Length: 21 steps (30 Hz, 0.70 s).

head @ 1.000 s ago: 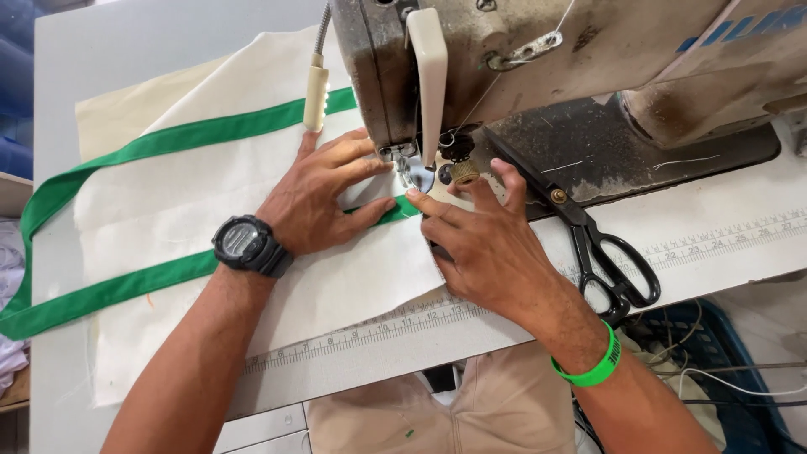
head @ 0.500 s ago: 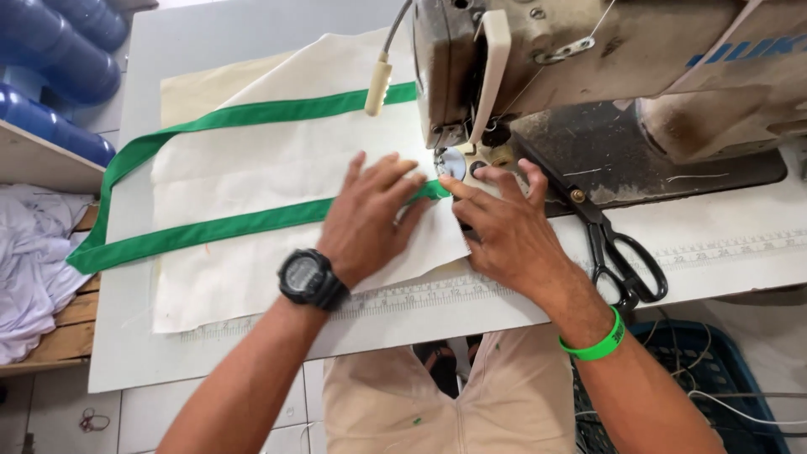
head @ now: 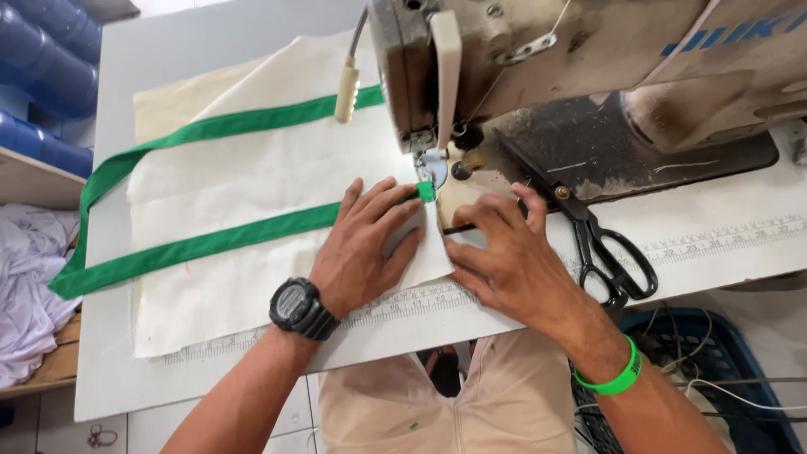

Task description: Sewing green straps and finishing edges on a white fabric tote bag using an industrial sewing machine.

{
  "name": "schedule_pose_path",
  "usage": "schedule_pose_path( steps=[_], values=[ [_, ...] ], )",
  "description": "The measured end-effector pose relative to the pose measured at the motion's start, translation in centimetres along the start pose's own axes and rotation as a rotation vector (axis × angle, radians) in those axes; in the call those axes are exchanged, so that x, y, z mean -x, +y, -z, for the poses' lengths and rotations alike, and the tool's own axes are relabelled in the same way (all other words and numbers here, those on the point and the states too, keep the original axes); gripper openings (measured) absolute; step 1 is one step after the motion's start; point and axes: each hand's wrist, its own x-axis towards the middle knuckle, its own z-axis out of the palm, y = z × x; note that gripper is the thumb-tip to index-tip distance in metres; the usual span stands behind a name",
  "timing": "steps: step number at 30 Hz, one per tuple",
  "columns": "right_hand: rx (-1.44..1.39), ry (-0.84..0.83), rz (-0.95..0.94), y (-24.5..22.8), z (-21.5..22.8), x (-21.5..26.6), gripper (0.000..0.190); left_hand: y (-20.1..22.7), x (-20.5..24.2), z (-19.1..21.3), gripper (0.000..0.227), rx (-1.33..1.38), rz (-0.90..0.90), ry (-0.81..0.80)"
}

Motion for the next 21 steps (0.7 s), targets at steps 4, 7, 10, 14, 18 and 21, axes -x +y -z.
schedule_pose_path(
  steps=[4,7,10,14,18,21],
  values=[
    [-0.082,0.031,0.010,0.0,-0.1,0.1,0.017,0.5,0.0,-0.2,0.030,-0.067,-0.023,-0.016],
    [-0.121,0.064,0.033,0.1,-0.2,-0.1,0.017,0.3,-0.3,-0.1,0.027,-0.072,-0.031,-0.001],
    [-0.157,0.067,0.039,0.3,-0.6,0.5,0.017,0.6,-0.2,-0.3,0.024,-0.030,-0.004,-0.003],
    [-0.216,0.078,0.022,0.7,-0.8,0.5,0.016,0.5,0.0,-1.0,0.026,0.060,0.020,0.031],
    [-0.259,0.070,0.010,0.3,-0.1,0.4,0.013,1.1,0.0,-0.5,0.035,0.037,0.007,0.019],
    [-0.301,0.074,0.012,0.3,0.0,0.3,0.008,1.3,-0.2,-0.1,0.038,0.053,0.020,-0.005]
  ],
)
